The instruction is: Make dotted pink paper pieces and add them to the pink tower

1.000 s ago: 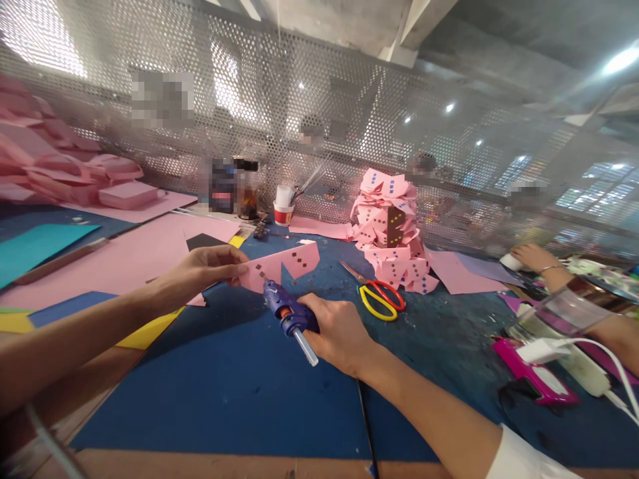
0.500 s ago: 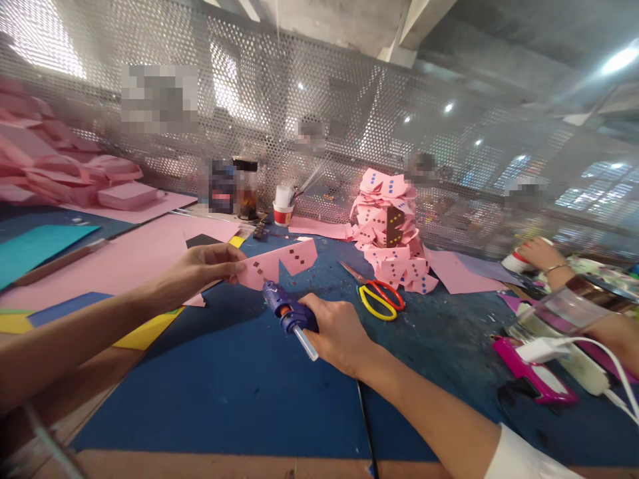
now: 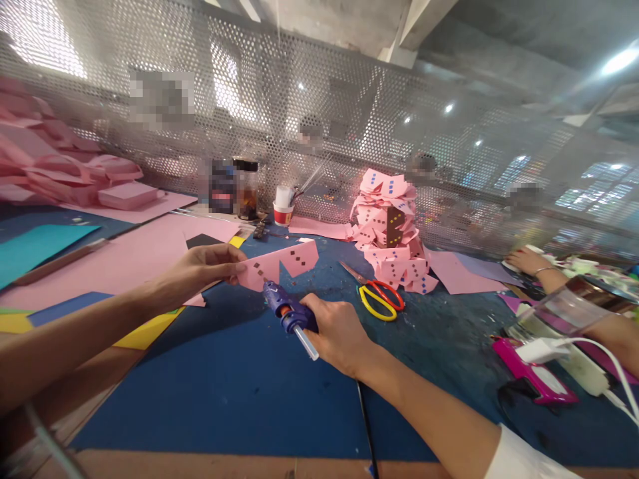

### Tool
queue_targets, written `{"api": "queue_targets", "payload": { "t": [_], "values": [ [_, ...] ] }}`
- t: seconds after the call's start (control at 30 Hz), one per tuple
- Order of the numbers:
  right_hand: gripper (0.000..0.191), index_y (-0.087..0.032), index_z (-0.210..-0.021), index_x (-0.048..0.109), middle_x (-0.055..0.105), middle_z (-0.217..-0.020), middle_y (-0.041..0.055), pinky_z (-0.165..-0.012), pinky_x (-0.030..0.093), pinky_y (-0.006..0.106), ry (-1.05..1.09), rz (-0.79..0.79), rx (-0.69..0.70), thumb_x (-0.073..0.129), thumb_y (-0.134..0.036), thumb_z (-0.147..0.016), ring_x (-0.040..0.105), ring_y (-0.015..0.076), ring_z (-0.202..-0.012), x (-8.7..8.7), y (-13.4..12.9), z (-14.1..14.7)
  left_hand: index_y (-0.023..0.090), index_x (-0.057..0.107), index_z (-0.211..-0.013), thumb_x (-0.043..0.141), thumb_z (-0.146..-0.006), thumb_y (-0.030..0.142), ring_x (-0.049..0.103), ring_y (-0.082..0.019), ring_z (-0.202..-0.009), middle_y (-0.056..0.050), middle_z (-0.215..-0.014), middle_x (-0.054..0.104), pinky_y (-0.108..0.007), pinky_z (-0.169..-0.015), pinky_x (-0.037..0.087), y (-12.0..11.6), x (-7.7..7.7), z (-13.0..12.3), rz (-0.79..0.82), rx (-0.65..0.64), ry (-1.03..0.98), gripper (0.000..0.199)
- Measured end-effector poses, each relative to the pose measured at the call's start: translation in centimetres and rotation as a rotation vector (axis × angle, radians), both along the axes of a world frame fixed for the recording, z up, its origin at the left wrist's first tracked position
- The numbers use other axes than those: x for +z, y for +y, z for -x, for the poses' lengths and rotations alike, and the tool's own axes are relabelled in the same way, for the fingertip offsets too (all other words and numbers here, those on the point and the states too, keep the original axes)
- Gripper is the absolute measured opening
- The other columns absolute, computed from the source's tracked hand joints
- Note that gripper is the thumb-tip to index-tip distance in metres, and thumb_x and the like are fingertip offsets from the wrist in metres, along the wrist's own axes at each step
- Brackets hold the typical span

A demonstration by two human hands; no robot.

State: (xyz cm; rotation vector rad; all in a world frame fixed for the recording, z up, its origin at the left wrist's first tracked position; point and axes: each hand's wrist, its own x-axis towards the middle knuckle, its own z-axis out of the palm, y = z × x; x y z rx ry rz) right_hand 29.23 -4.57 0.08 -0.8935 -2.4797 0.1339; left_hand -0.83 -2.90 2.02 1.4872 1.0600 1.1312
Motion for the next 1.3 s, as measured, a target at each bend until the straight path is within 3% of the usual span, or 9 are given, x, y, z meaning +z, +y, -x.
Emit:
{"api": "queue_targets", "payload": {
  "t": [1.3],
  "values": [
    [0.009,-0.023,-0.088,0.048,0.06,-0.066,-0.0032,-0.054,0.025,0.023,-0.012,0.034,-0.012,0.056,-0.021,-0.085,0.054,0.0139,-0.055,-0.05,0.01,0.02,0.019,0.073,-0.087,0.078,-0.078,0.035,0.059,-0.013,-0.067,-0.001,-0.074,0.069,-0.023,-0.064,0.045,0.04,-0.19,-0.01,-0.006,0.01,-0.007,0.019]
  ]
}}
